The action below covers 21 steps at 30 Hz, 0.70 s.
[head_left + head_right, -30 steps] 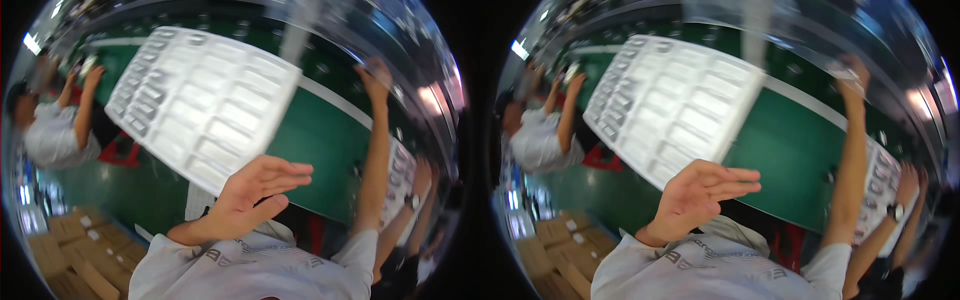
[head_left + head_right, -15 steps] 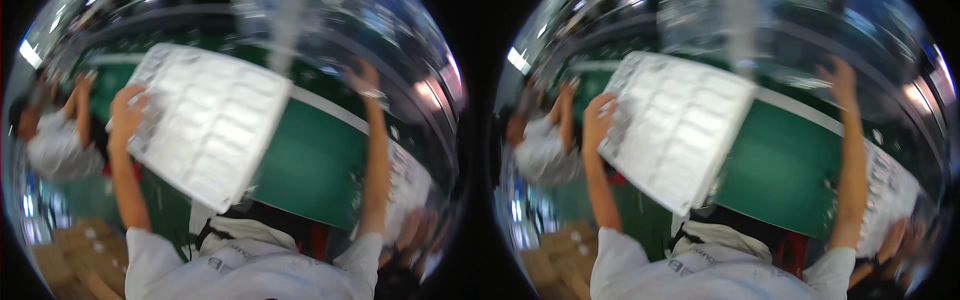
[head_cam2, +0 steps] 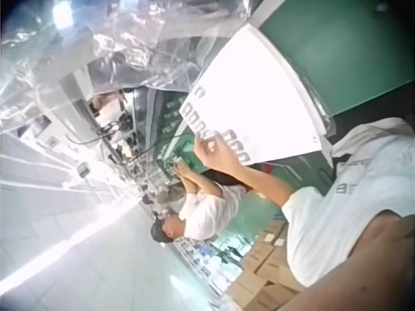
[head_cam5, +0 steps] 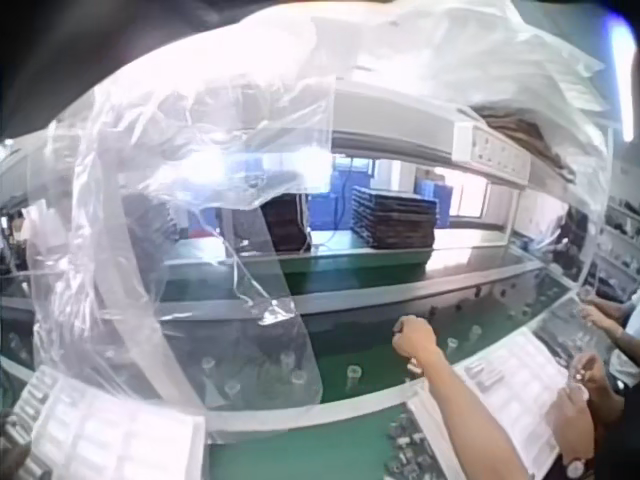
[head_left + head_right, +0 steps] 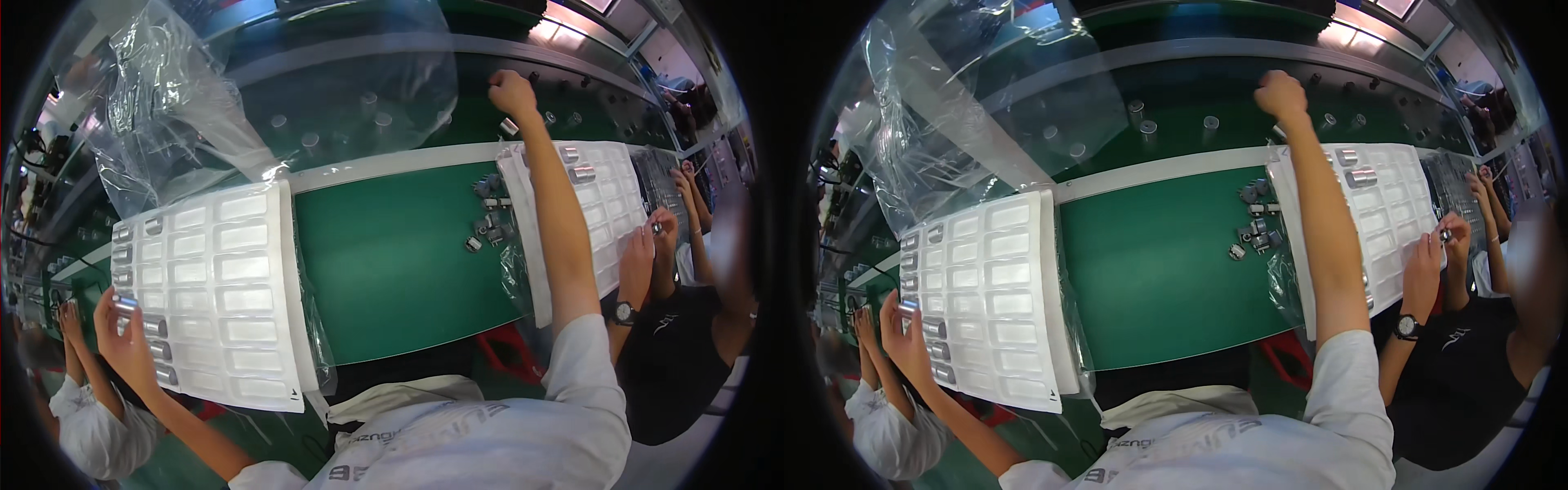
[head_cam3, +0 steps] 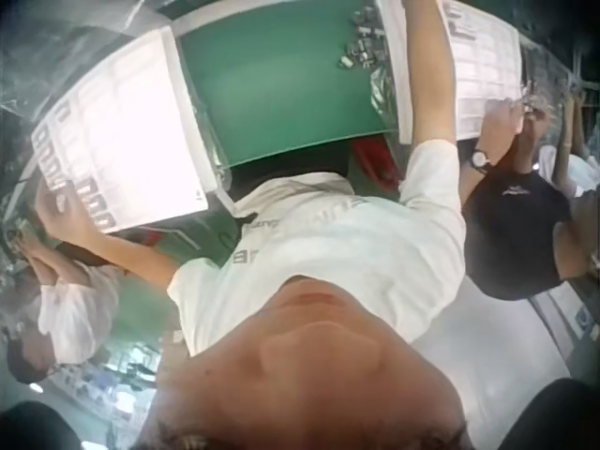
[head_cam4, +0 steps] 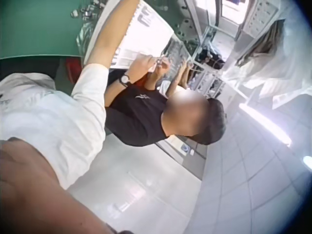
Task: Assembling small electronic parts by hand at a production line workstation.
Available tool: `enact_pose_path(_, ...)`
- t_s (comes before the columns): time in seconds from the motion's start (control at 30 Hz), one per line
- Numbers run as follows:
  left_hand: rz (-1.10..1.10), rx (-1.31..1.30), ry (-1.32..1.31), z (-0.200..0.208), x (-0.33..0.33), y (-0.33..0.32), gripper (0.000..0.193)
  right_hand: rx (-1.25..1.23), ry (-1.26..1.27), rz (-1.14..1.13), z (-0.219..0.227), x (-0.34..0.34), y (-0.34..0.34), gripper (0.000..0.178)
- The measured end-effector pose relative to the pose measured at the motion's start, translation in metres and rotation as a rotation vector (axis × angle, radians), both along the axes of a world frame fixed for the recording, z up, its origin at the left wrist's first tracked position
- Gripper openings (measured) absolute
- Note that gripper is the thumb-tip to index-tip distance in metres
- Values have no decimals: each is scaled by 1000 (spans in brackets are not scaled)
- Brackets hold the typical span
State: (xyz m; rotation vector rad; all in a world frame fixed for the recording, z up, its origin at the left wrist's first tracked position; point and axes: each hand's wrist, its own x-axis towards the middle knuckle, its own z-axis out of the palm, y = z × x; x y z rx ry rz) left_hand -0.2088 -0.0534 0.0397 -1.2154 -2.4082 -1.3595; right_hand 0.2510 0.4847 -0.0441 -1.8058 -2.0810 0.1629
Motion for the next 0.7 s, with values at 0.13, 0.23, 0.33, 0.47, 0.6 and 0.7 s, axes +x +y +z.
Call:
enact_pose_path(0.13,-229,190,-221,-4,60,-15,60,-47,-7,66,-15,30,35,29)
enact_pose_path(0.23,-290,298,-369,-12,111,-4,66,-49,-1,176,0,15,-6,23)
enact_pose_path(0.33,-379,405,-483,-16,162,1,68,-47,107,292,29,-14,-85,25)
enact_pose_path(0.47,-584,445,-581,-33,201,8,63,-246,-190,176,25,-30,-179,34)
enact_pose_path(0.6,-668,502,-986,-32,234,31,54,-46,-267,153,-12,-10,-196,34)
enact_pose_path(0.7,-633,471,-1179,-22,245,39,54,28,-144,302,-8,-3,-202,31)
